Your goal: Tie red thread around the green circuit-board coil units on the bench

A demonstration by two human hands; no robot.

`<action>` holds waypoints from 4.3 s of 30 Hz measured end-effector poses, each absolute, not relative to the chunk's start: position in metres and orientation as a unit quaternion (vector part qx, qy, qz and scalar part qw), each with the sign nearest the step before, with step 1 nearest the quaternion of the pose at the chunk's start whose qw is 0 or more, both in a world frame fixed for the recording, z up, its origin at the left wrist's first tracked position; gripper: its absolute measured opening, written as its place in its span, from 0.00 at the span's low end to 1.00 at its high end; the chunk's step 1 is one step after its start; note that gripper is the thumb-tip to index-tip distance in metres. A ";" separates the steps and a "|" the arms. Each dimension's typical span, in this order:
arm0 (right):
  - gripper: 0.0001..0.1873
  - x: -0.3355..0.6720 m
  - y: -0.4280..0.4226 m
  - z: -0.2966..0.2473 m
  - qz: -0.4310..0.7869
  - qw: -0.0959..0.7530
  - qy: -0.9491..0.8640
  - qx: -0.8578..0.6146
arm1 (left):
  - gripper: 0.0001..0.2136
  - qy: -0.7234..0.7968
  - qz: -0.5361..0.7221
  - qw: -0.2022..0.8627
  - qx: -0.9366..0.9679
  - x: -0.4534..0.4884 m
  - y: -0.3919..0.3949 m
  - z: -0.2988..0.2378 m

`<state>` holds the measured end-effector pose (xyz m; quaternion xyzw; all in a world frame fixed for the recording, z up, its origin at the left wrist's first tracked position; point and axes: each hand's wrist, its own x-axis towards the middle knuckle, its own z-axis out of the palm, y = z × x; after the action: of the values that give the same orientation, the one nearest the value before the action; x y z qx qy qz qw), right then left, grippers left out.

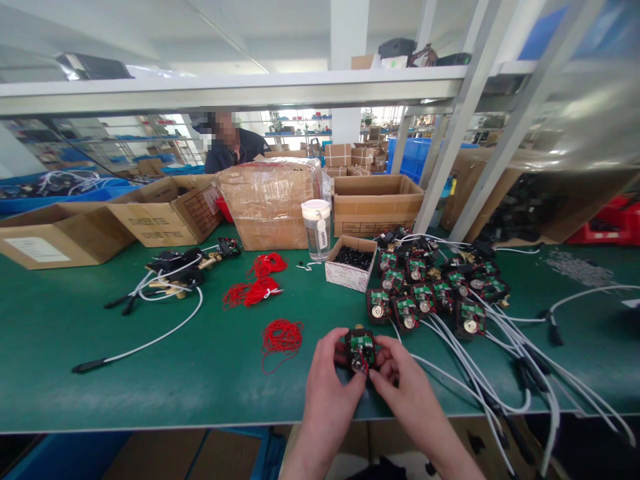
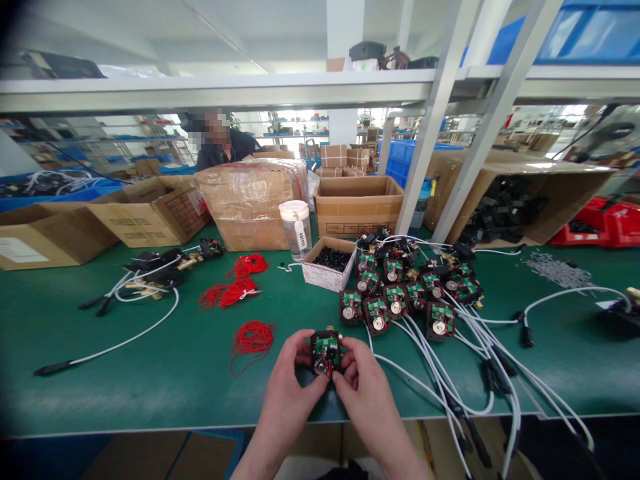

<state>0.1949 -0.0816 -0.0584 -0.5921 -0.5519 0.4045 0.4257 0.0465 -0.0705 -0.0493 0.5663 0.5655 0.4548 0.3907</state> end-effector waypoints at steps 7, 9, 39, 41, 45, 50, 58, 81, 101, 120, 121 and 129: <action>0.22 0.195 -0.084 -0.060 0.409 0.440 -0.548 -0.582 | 0.28 0.548 0.454 0.413 0.568 0.042 -0.070 -0.048; 0.21 0.196 -0.084 -0.061 0.412 0.442 -0.547 -0.579 | 0.28 0.536 0.455 0.430 0.566 0.039 -0.070 -0.046; 0.12 0.188 0.144 0.054 0.066 0.017 -0.791 -0.608 | 0.43 0.491 0.427 0.423 0.631 0.015 -0.066 -0.064; 0.15 0.180 0.161 0.049 0.077 -0.042 -0.792 -0.605 | 0.43 0.494 0.425 0.419 0.633 0.016 -0.068 -0.063; 0.16 0.177 0.180 0.041 0.099 -0.116 -0.798 -0.582 | 0.43 0.504 0.415 0.419 0.631 0.018 -0.069 -0.063; 0.15 0.186 0.181 0.034 0.083 -0.119 -0.806 -0.573 | 0.42 0.499 0.413 0.415 0.639 0.016 -0.069 -0.062; 0.16 0.196 0.175 0.027 0.070 -0.101 -0.807 -0.578 | 0.42 0.497 0.395 0.416 0.651 0.015 -0.069 -0.057; 0.09 0.222 0.003 0.028 0.426 0.552 -0.599 -0.394 | 0.42 0.494 0.402 0.392 0.664 0.016 -0.065 -0.070; 0.10 0.224 -0.070 0.001 0.469 0.616 -0.485 -0.406 | 0.41 0.489 0.410 0.376 0.672 0.015 -0.064 -0.073; 0.09 0.214 -0.078 0.003 0.238 0.480 -0.609 -0.585 | 0.41 0.499 0.399 0.366 0.676 0.014 -0.063 -0.073; 0.10 0.213 -0.077 0.001 0.252 0.477 -0.603 -0.588 | 0.41 0.497 0.401 0.367 0.676 0.014 -0.062 -0.073; 0.06 0.213 -0.080 -0.006 0.289 0.471 -0.618 -0.558 | 0.41 0.490 0.406 0.380 0.672 0.015 -0.064 -0.071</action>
<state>0.2126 -0.0797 -0.0060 -0.5583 -0.6183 0.2893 0.4715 0.0148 -0.0641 -0.0709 0.6721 0.4896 0.4056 0.3796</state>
